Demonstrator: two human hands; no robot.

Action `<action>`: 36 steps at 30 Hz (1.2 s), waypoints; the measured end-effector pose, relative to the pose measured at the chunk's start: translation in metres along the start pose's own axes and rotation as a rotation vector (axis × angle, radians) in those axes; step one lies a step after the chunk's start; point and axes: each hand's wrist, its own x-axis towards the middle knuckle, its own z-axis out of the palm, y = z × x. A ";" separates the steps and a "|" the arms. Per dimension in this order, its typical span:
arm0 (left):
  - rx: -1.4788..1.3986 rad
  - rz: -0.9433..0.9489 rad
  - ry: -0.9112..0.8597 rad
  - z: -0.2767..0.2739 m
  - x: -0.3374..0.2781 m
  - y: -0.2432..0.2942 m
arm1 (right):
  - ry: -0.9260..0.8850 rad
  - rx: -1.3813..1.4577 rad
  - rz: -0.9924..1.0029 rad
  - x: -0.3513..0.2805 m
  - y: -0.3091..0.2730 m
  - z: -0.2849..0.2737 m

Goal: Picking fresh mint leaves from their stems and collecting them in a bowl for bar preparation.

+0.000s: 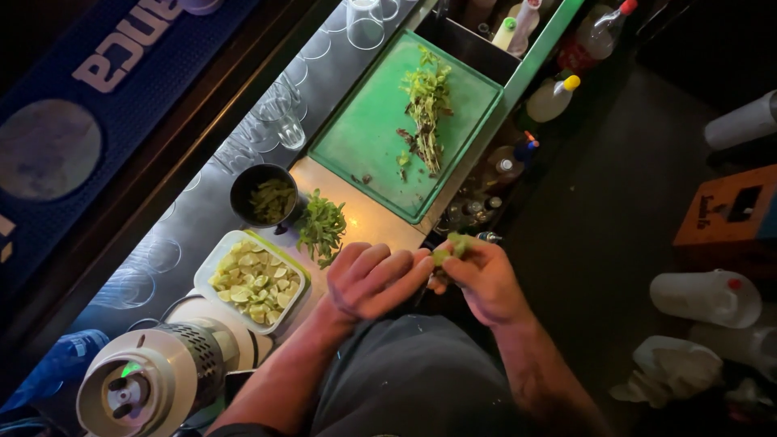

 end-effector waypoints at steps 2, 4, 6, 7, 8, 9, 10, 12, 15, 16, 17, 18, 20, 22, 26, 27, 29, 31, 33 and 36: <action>0.009 0.005 0.013 0.002 -0.002 0.000 | -0.005 -0.029 -0.026 0.001 0.001 0.000; -0.007 -0.039 0.027 0.002 -0.007 -0.002 | 0.009 -0.062 -0.063 0.003 -0.001 0.002; -0.086 -0.213 -0.012 0.000 -0.015 -0.003 | 0.020 -0.085 -0.076 0.004 0.001 -0.001; -0.174 -0.388 -0.051 -0.001 -0.018 -0.002 | 0.039 -0.108 -0.091 0.003 0.001 -0.003; -0.173 -0.390 -0.052 -0.002 -0.013 0.002 | 0.040 -0.108 -0.088 0.003 0.001 -0.002; -0.359 -0.724 -0.114 -0.002 -0.008 0.005 | 0.070 -0.160 -0.096 0.004 0.002 -0.002; -0.543 -1.059 -0.176 -0.003 -0.003 0.009 | 0.101 -0.212 -0.103 0.005 0.002 -0.001; -0.625 -1.185 -0.238 0.000 -0.004 0.015 | 0.113 -0.237 -0.077 0.005 0.004 -0.003; -0.711 -1.317 -0.302 0.003 0.000 0.019 | 0.146 -0.296 -0.048 0.007 0.000 0.002; -0.712 -1.335 -0.308 0.003 0.002 0.021 | 0.171 -0.329 -0.035 0.007 -0.003 0.005; -0.714 -1.335 -0.310 0.005 -0.001 0.021 | 0.174 -0.329 -0.034 0.006 -0.002 0.002; -0.722 -1.407 -0.336 0.006 -0.003 0.022 | 0.190 -0.336 -0.027 0.006 -0.001 0.000; -0.729 -1.480 -0.363 0.009 -0.012 0.021 | 0.207 -0.342 -0.018 0.005 0.000 -0.003; -0.735 -1.618 -0.424 0.012 -0.024 0.020 | 0.169 -0.240 -0.041 0.004 0.001 -0.004; -0.763 -1.687 -0.402 0.016 -0.033 0.023 | 0.182 -0.204 -0.027 0.006 -0.001 0.003; -0.758 -1.706 -0.394 0.017 -0.033 0.024 | 0.176 -0.204 -0.062 0.006 0.000 0.002; -0.753 -1.726 -0.387 0.016 -0.030 0.028 | 0.171 -0.205 -0.098 0.008 0.005 -0.004; -0.679 -1.736 -0.437 0.014 -0.023 0.031 | 0.165 -0.219 -0.150 0.009 0.011 -0.011; -0.660 -1.707 -0.435 0.014 -0.023 0.034 | 0.188 -0.235 -0.165 0.009 0.010 -0.007; -0.637 -1.555 -0.400 0.012 -0.023 0.036 | 0.212 -0.327 -0.208 0.009 0.002 -0.001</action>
